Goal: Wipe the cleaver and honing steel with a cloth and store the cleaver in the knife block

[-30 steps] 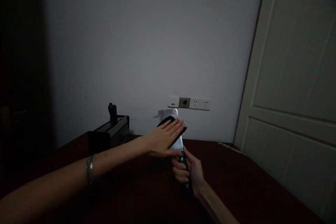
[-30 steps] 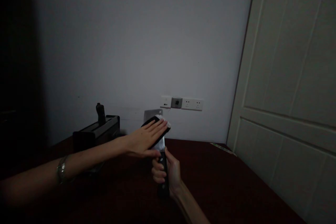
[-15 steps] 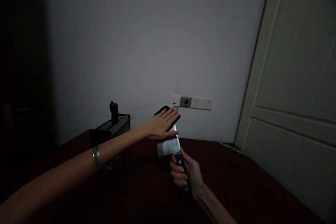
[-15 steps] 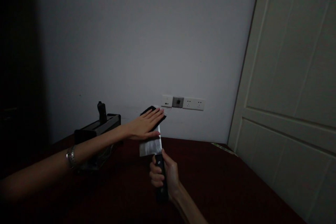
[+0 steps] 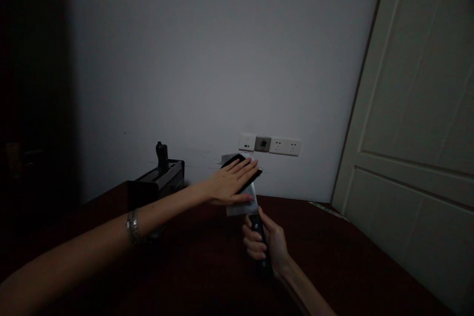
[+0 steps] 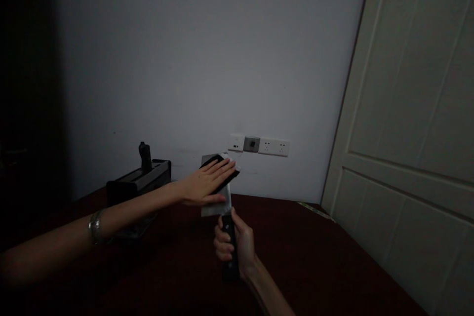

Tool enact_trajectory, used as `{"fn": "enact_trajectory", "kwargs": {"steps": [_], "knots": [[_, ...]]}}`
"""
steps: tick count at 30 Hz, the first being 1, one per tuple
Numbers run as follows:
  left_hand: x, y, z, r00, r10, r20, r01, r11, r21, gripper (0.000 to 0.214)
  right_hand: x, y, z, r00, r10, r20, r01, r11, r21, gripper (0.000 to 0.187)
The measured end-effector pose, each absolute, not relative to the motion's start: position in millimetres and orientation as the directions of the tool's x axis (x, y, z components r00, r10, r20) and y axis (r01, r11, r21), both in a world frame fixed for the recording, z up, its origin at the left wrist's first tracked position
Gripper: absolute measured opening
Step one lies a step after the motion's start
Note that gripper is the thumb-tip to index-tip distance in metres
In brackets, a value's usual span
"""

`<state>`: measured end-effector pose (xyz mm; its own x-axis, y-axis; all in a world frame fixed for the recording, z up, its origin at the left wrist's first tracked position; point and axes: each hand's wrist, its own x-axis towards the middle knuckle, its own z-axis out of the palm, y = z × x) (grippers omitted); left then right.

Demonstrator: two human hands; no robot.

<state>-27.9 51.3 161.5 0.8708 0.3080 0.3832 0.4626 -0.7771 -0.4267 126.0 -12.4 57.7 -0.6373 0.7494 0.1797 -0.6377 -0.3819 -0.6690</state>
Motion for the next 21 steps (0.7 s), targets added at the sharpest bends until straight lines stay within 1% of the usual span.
{"fn": "enact_trajectory", "kwargs": {"steps": [3, 6, 15, 21], "knots": [[-37, 68, 172, 0.826, 0.365, 0.429, 0.539, -0.733, -0.414, 0.075, 126, -13, 58, -0.652, 0.733, 0.196, -0.632, -0.381, -0.675, 0.035], [-49, 78, 175, 0.812, 0.393, 0.431, 0.564, -0.717, -0.409, 0.074, 127, -13, 57, -0.653, 0.729, 0.207, -0.633, -0.374, -0.678, 0.035], [-71, 73, 172, 0.822, 0.391, 0.415, 0.547, -0.742, -0.386, 0.072, 128, -15, 60, -0.675, 0.703, 0.224, -0.627, -0.385, -0.678, 0.034], [-69, 61, 157, 0.854, 0.357, 0.377, 0.498, -0.770, -0.399, 0.078, 137, -11, 64, -0.621, 0.741, 0.255, -0.678, -0.345, -0.649, 0.031]]}}
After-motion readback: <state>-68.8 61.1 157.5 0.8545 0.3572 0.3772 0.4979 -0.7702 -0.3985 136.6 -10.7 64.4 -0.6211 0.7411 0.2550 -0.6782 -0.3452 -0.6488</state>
